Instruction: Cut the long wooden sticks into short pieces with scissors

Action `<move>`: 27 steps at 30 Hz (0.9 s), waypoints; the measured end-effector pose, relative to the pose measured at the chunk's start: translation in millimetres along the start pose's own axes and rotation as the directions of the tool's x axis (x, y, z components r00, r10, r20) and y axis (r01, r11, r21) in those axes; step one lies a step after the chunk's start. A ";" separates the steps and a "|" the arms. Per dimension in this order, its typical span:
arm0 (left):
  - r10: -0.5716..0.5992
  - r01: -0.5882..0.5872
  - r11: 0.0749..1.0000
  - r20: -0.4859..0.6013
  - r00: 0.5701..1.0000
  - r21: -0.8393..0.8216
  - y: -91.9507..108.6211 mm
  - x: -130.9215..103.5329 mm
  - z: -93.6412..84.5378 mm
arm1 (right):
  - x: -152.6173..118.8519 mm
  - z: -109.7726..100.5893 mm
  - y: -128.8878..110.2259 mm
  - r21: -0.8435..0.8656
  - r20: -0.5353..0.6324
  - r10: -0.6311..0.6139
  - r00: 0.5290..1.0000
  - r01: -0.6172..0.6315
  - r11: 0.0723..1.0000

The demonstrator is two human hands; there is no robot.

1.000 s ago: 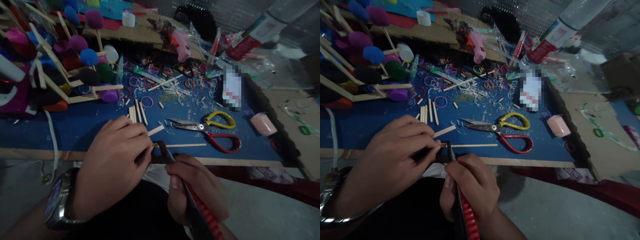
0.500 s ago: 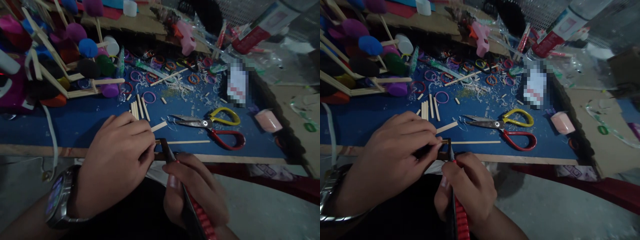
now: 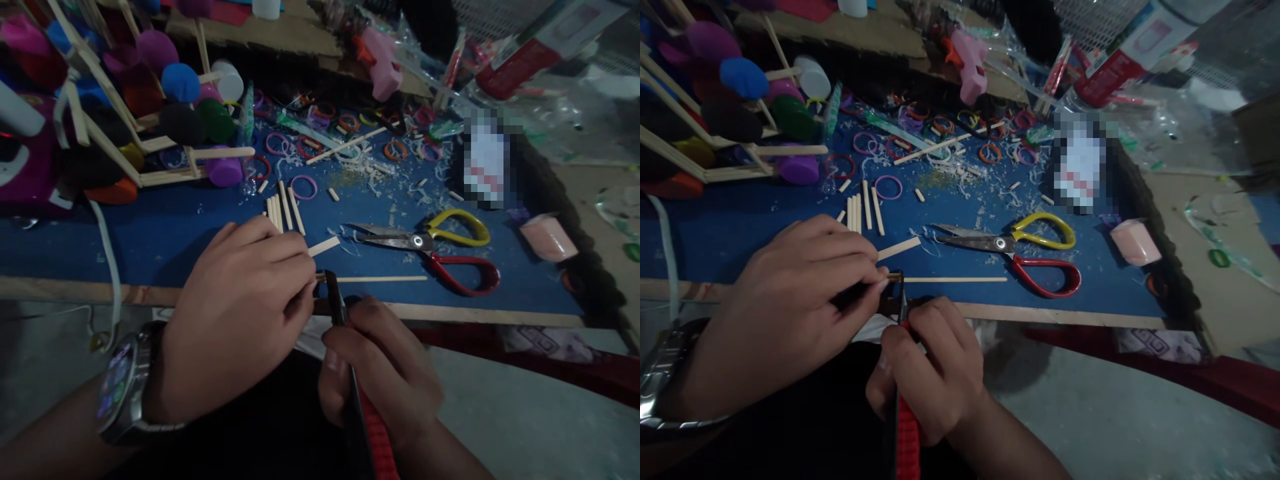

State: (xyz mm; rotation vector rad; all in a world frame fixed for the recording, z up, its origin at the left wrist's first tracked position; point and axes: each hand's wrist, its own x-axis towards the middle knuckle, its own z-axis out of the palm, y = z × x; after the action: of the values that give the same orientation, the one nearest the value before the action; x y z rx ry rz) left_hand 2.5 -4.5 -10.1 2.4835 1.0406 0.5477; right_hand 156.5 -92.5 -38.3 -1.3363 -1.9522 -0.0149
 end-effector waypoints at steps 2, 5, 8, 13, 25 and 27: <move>0.007 -0.007 1.000 0.002 1.000 -0.004 -0.2 0.1 0.0 | 0.3 -1.0 -1.8 -0.003 0.007 0.006 1.000 -0.006 1.000; 0.020 -0.020 1.000 -0.002 1.000 -0.005 -0.3 0.4 -1.1 | -1.6 -1.6 -5.3 -0.004 -0.043 -0.015 0.999 0.014 1.000; 0.031 -0.031 0.999 -0.001 1.000 0.005 0.0 0.4 -2.8 | -6.2 -3.9 -5.5 0.015 0.018 -0.039 0.999 0.039 0.999; 0.037 -0.037 0.999 -0.010 0.999 -0.002 -0.2 -0.5 -5.0 | -11.3 -9.3 4.1 0.077 -0.121 -0.087 0.989 0.097 0.992; 0.055 -0.058 0.998 -0.075 0.996 -0.038 -1.5 -0.2 -2.5 | -1.4 11.0 -4.8 0.113 -0.307 0.216 0.927 -0.190 0.975; 0.059 -0.062 0.997 -0.077 0.995 -0.040 -1.3 -0.3 -3.3 | 0.0 7.2 -4.5 0.094 -0.338 0.233 0.912 -0.213 0.972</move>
State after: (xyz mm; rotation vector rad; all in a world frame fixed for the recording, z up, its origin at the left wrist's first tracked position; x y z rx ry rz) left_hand 0.0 -3.2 -8.0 2.4814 0.9735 0.6803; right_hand 148.8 -91.6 -41.7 -1.4075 -1.4883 -0.0806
